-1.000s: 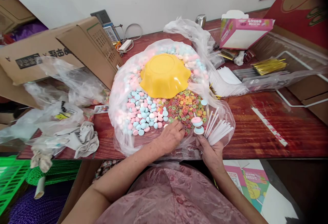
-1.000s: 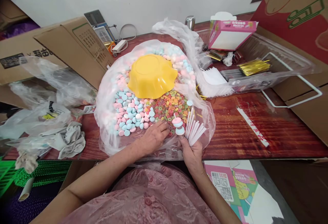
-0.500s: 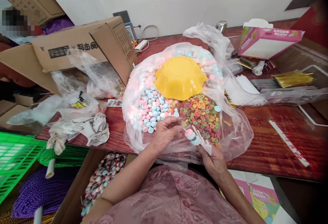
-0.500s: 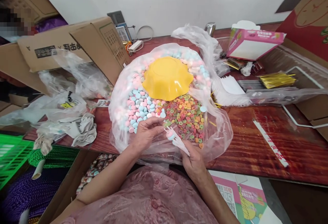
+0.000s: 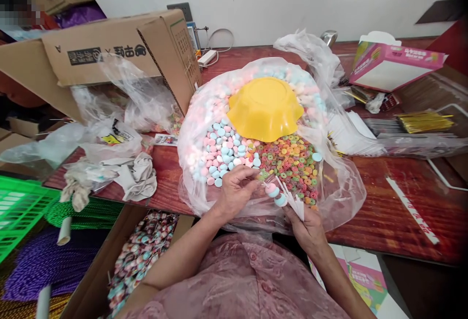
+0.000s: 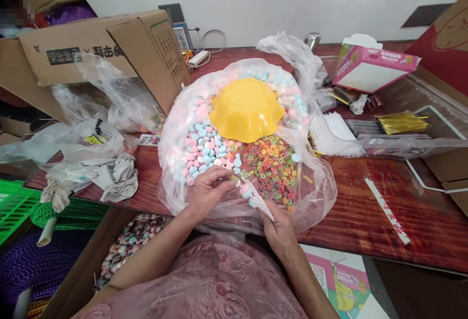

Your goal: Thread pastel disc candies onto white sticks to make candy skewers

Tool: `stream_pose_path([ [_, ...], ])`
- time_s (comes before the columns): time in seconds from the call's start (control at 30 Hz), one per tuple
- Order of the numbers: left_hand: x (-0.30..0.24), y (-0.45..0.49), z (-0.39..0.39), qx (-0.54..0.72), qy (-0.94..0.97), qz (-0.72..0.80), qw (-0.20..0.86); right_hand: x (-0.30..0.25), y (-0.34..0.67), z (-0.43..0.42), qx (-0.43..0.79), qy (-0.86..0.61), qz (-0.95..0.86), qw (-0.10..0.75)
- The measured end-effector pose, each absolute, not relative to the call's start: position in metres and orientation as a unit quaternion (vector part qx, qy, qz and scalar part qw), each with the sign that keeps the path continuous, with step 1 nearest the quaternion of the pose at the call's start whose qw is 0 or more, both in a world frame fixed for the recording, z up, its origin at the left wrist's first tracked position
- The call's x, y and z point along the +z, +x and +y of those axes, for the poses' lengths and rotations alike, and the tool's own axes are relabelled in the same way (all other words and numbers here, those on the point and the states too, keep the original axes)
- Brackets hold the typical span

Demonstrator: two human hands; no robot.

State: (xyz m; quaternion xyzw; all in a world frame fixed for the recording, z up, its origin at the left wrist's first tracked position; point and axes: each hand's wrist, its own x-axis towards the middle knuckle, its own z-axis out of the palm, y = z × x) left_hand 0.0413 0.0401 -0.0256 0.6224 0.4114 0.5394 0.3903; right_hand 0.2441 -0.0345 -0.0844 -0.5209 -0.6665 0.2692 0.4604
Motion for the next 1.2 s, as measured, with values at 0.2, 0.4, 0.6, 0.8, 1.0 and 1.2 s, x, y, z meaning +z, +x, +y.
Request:
stream_pose_path([
  [0.2, -0.030, 0.040, 0.035, 0.474, 0.767, 0.351, 0.252, -0.079, 0.242, -0.033, 0.229, -0.507, -0.710, 0.432],
  [0.4, -0.025, 0.039, 0.036, 0.516, 0.585, 0.352, 0.517, -0.079, 0.240, -0.031, 0.239, -0.472, -0.698, 0.483],
  [0.6, -0.018, 0.035, 0.040, 0.469, 0.576, 0.347, 0.572, -0.078, 0.239, -0.026, 0.248, -0.451, -0.697, 0.500],
  [0.8, -0.029, 0.041, 0.033, 0.467, 0.637, 0.327, 0.519, -0.082, 0.244, -0.029, 0.307, -0.455, -0.687, 0.477],
  [1.0, -0.021, 0.045, 0.029, 0.436, 0.696, 0.281, 0.496, -0.097, 0.253, -0.036, 0.355, -0.473, -0.650, 0.478],
  [1.2, -0.023, 0.063, 0.016, 0.441, 0.709, 0.257, 0.486, -0.107, 0.261, -0.042, 0.354, -0.475, -0.637, 0.492],
])
